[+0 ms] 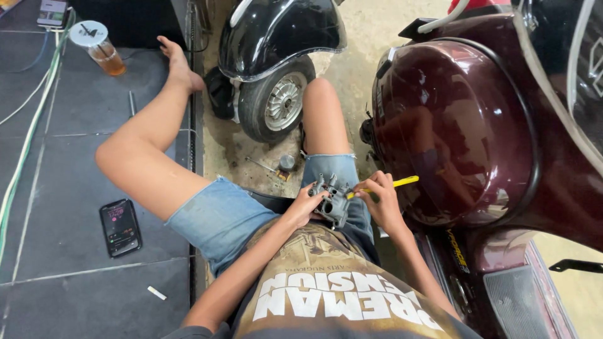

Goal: Repairing a motorcycle carburetor using a small hand tool while sitting on the floor

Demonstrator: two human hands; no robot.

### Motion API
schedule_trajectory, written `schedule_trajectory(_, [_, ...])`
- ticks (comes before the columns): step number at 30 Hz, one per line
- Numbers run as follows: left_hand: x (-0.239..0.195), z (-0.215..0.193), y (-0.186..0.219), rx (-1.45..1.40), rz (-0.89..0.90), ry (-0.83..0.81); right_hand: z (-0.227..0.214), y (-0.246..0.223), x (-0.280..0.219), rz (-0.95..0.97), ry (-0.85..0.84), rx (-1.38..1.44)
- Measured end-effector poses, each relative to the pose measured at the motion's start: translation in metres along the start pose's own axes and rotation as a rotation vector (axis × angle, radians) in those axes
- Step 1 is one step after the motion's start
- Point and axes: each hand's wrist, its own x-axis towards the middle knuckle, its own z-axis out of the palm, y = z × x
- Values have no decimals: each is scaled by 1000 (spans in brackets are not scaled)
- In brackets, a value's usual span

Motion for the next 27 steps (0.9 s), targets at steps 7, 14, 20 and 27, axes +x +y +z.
schedule_trajectory(7, [-8, 6, 7, -6, -9, 14, -5, -22, -10, -54, -245, 63])
schedule_trajectory(14, [-18, 5, 15, -16, 10, -10, -4, -16, 7, -63, -64, -12])
schedule_trajectory(20, [-14, 8, 11, -18, 15, -12, -3, -28, -9, -43, -151, 16])
schedule_trajectory(27, [-1, 8, 3, -71, 30, -11, 0, -20, 11, -65, -62, -110])
